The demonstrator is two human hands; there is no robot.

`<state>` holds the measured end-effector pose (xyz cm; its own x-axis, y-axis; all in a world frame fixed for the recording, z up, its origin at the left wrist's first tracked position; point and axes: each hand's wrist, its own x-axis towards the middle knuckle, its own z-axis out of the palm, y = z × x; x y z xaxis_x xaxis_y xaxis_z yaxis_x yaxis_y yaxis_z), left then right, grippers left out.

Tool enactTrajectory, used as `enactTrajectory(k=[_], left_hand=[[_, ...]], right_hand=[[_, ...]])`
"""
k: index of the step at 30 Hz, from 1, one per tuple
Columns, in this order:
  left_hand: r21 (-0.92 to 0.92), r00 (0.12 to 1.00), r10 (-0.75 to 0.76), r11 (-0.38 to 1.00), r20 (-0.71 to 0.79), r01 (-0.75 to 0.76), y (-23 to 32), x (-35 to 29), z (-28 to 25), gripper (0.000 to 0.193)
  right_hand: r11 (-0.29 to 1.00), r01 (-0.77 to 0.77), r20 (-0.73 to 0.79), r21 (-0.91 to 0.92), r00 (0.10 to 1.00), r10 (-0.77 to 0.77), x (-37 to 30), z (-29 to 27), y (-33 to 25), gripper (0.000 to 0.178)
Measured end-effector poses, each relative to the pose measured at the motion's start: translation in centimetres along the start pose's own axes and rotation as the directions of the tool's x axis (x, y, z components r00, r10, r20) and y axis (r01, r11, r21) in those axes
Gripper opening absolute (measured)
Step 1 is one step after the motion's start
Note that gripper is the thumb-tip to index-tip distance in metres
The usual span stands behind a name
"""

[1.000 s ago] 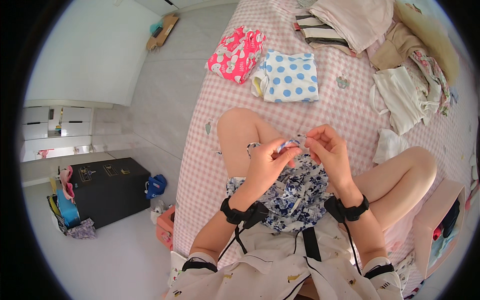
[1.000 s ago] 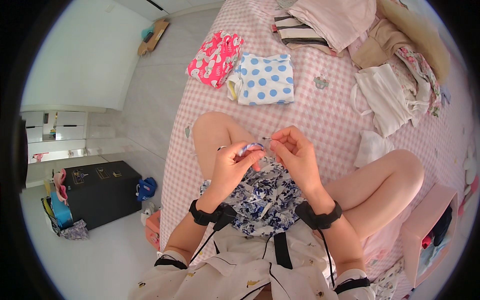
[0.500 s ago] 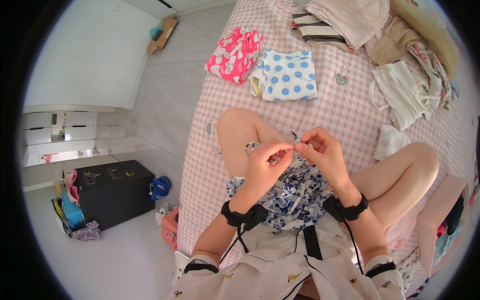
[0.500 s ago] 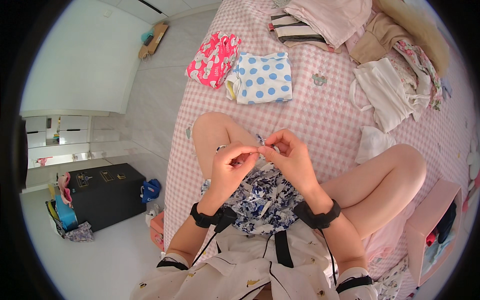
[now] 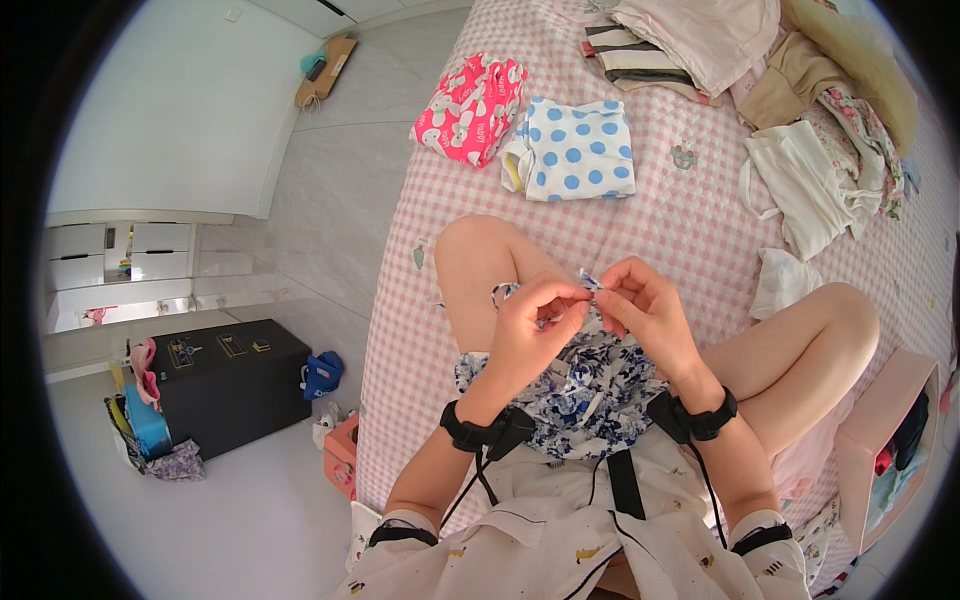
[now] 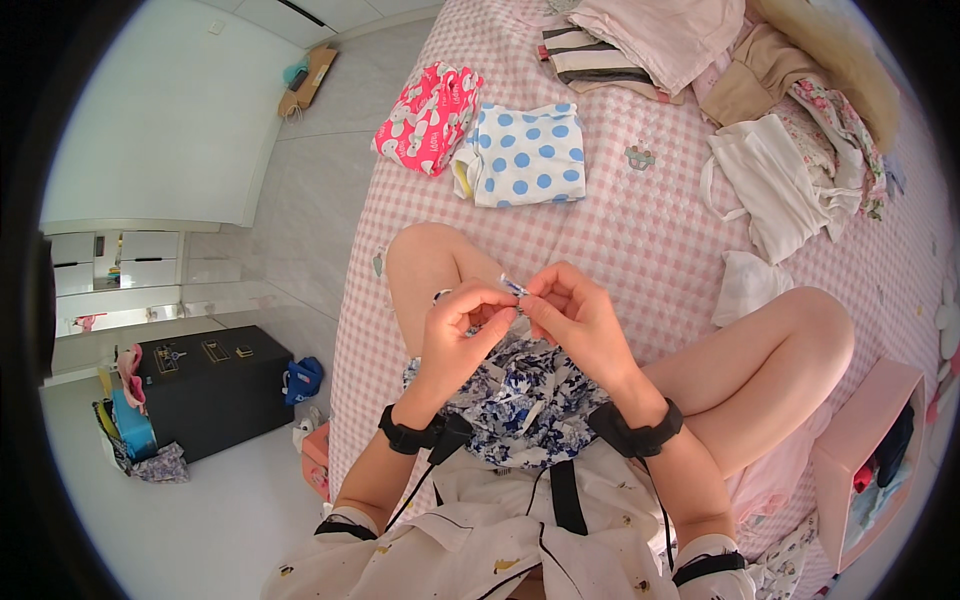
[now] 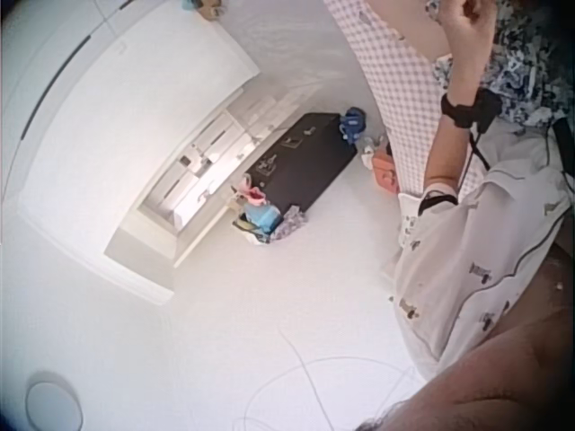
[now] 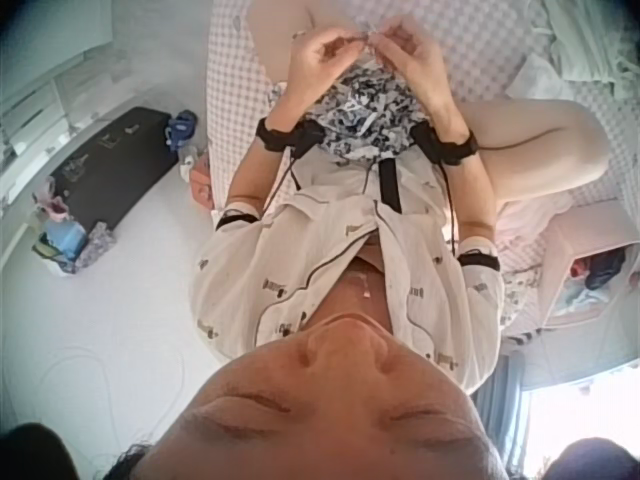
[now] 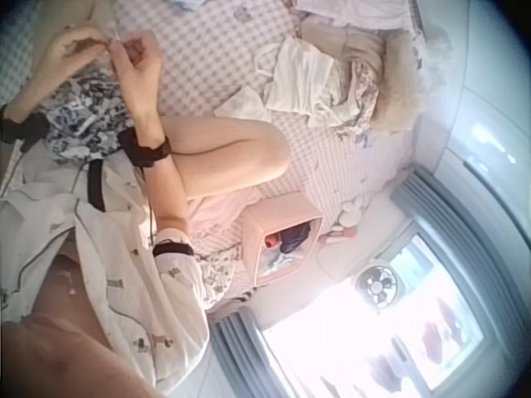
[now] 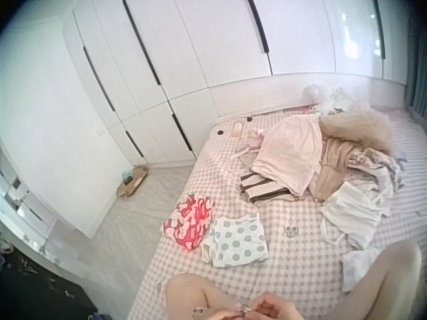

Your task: Folding various small items of clothing while sitting on a bed.

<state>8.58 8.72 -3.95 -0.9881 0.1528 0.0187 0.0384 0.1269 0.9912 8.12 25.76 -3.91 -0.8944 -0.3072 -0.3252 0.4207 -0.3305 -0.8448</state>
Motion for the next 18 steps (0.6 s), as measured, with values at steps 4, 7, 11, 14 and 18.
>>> enactTrajectory(k=[4,7,11,14,18], left_hand=[[-0.003,0.990,-0.123,0.992,0.066,0.123,0.0,0.1,-0.4,0.009],[-0.161,0.981,-0.188,0.968,0.042,0.193,-0.1,0.1,-0.2,0.011],[-0.225,0.989,-0.147,0.963,0.014,0.146,-0.8,0.1,-0.5,0.013],[-0.173,0.969,-0.230,0.954,0.091,0.243,-0.8,0.1,-1.1,0.011],[-0.021,0.972,-0.215,0.976,0.097,0.217,-0.3,0.1,-1.0,0.009]], right_hand=[[0.995,0.095,0.015,0.038,0.995,-0.096,-0.1,0.2,0.3,0.007],[0.993,0.112,0.038,0.044,0.993,-0.114,0.0,0.4,0.3,0.007],[0.998,0.069,0.048,0.006,0.996,-0.070,-0.1,0.3,0.2,0.007],[1.000,0.018,0.051,-0.013,0.999,-0.018,-0.1,0.2,0.1,0.006],[0.998,0.064,0.004,0.001,0.998,-0.064,0.0,0.4,0.6,0.005]])
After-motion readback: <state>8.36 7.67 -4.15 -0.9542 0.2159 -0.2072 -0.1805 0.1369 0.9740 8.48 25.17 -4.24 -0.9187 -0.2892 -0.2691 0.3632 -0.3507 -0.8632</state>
